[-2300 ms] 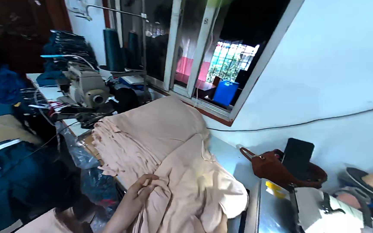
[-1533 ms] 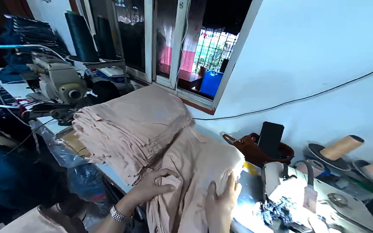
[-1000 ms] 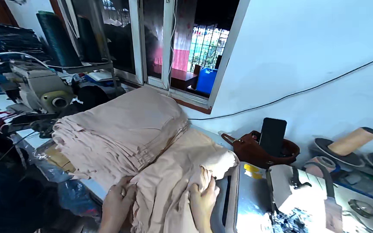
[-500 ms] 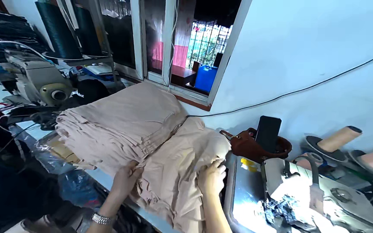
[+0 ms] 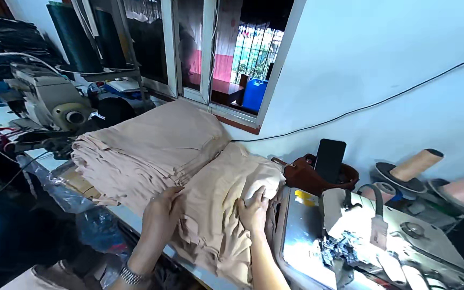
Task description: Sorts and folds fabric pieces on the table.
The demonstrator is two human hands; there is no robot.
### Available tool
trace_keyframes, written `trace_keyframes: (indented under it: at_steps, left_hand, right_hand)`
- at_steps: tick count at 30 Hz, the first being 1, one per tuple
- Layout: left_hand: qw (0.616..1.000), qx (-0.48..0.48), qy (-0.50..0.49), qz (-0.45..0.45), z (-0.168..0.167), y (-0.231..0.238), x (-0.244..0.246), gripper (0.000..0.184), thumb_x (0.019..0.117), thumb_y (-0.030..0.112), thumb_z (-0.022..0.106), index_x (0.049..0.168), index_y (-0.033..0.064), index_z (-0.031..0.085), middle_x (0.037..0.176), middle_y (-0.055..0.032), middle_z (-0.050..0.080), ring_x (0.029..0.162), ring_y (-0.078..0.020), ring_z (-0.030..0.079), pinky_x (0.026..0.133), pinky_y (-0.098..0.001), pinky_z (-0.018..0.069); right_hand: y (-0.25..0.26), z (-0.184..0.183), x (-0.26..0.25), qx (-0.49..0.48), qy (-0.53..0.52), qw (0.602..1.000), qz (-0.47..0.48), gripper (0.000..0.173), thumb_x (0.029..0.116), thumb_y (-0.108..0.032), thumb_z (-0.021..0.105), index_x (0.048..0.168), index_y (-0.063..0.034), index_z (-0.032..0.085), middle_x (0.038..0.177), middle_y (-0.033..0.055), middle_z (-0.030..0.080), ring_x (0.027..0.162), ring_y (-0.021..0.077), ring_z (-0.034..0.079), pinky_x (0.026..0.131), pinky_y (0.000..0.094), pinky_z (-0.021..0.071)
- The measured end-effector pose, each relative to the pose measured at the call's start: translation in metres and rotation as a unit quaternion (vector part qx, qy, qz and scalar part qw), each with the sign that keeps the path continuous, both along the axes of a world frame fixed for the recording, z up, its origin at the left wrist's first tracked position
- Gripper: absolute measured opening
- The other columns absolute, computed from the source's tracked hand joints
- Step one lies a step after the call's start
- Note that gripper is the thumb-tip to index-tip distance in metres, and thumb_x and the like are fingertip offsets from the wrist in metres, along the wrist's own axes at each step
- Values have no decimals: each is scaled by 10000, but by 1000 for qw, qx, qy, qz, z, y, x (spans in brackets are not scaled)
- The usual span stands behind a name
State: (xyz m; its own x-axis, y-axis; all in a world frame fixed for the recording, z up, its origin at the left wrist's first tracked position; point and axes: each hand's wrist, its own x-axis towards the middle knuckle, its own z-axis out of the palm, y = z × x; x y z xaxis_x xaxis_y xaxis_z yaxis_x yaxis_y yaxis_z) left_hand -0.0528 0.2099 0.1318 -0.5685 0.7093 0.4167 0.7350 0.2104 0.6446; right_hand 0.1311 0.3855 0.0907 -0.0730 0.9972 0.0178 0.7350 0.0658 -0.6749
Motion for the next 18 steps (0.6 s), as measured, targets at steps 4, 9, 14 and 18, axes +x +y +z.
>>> trace_keyframes:
  at_steps: [4,9,14,18]
  left_hand:
    - [991,-60,120,8,-6,23,13,258,906,60,691,1159,42,743,1376,-284,555,1257,-513,521,989,-644,468]
    - [955,-199,56,-211,-38,58,7,693,977,608,558,1571,271,437,1672,5,317,1592,-275,81,1238,-640,-30]
    - [922,-280,96,-249,-48,66,-8,779,942,776,406,1605,374,336,1705,98,199,1592,-260,-71,1204,-647,-126]
    - [922,-285,107,-240,-50,66,-11,754,953,761,404,1609,403,307,1707,124,177,1590,-237,-91,1213,-620,-136]
  right_hand:
    - [21,4,-17,-3,3,997,-71,1041,899,-429,754,1621,-7,134,1585,332,274,1401,442,450,1103,526,459]
    - [-3,21,-10,-84,-49,990,-102,858,980,-537,622,1510,86,363,1549,324,358,1359,401,516,1083,471,481]
    - [-39,36,-2,91,-54,994,-36,914,926,-363,723,1610,8,243,1653,320,175,1527,476,223,1172,729,177]
    - [-58,7,-4,-25,-50,998,-43,917,931,-500,706,1602,-37,287,1589,319,305,1370,445,487,1059,526,483]
